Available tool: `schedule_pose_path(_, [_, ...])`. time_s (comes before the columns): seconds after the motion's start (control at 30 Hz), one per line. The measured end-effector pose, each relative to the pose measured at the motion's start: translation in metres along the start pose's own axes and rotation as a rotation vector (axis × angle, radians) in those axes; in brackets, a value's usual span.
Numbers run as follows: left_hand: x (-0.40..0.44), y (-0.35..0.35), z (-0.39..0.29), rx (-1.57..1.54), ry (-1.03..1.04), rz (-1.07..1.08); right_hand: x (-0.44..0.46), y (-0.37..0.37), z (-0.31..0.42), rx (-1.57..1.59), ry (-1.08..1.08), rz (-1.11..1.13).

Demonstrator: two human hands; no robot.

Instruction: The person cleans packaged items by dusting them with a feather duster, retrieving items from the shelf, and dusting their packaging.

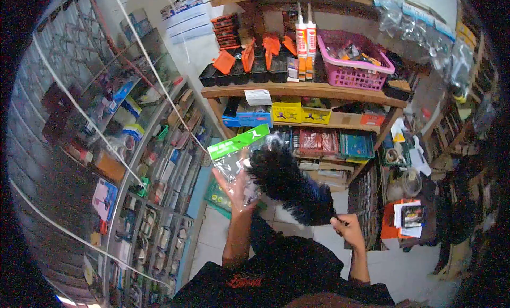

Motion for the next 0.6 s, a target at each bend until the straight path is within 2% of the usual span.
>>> schedule_pose_path(0.07, [0.006, 0.0, 0.005, -0.268, -0.16, -0.101, 0.0, 0.006, -0.001, -0.003, 0.077, 0.008])
schedule_pose_path(0.13, [0.014, -0.003, 0.002, -1.294, -0.414, 0.235, 0.006, 0.009, -0.007, 0.045, 0.063, 0.002])
schedule_pose_path(0.17, [0.014, -0.015, 0.016, -0.824, -0.305, 0.054, 0.008, 0.014, -0.004, 0.095, 0.075, -0.015])
schedule_pose_path(0.23, [0.005, -0.029, 0.035, -0.343, -0.162, -0.152, 0.012, 0.022, -0.009, 0.189, 0.114, -0.041])
schedule_pose_path(0.3, [0.011, 0.035, -0.007, -1.011, -0.173, 0.152, 0.013, 0.023, 0.001, 0.122, 0.064, 0.043])
schedule_pose_path(0.33, [0.009, 0.022, 0.009, -1.017, -0.231, -0.013, 0.014, 0.024, 0.007, 0.092, 0.038, 0.083])
schedule_pose_path(0.37, [0.008, 0.013, 0.02, -1.013, -0.284, -0.179, 0.013, 0.02, 0.012, 0.011, -0.01, 0.011])
schedule_pose_path(0.43, [0.007, 0.02, 0.015, -0.873, -0.302, -0.074, 0.015, 0.018, 0.012, -0.013, 0.006, -0.065])
schedule_pose_path(0.5, [0.008, 0.021, 0.017, -0.972, -0.308, 0.05, 0.014, 0.015, 0.013, -0.028, 0.024, -0.087])
schedule_pose_path(0.57, [0.01, -0.007, 0.042, -1.304, -0.292, 0.2, 0.011, 0.014, 0.018, -0.033, 0.04, -0.05])
schedule_pose_path(0.6, [0.012, -0.005, 0.043, -1.337, -0.313, 0.087, 0.011, 0.015, 0.019, -0.034, 0.049, -0.032])
Point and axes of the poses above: each hand's wrist, its own x-axis towards the middle knuckle, its own y-axis out of the palm, z = x × y, the point moved 3 cm from there along x, towards the middle knuckle, and after that the axes turned 2 degrees about y, right-handed, at the moved point
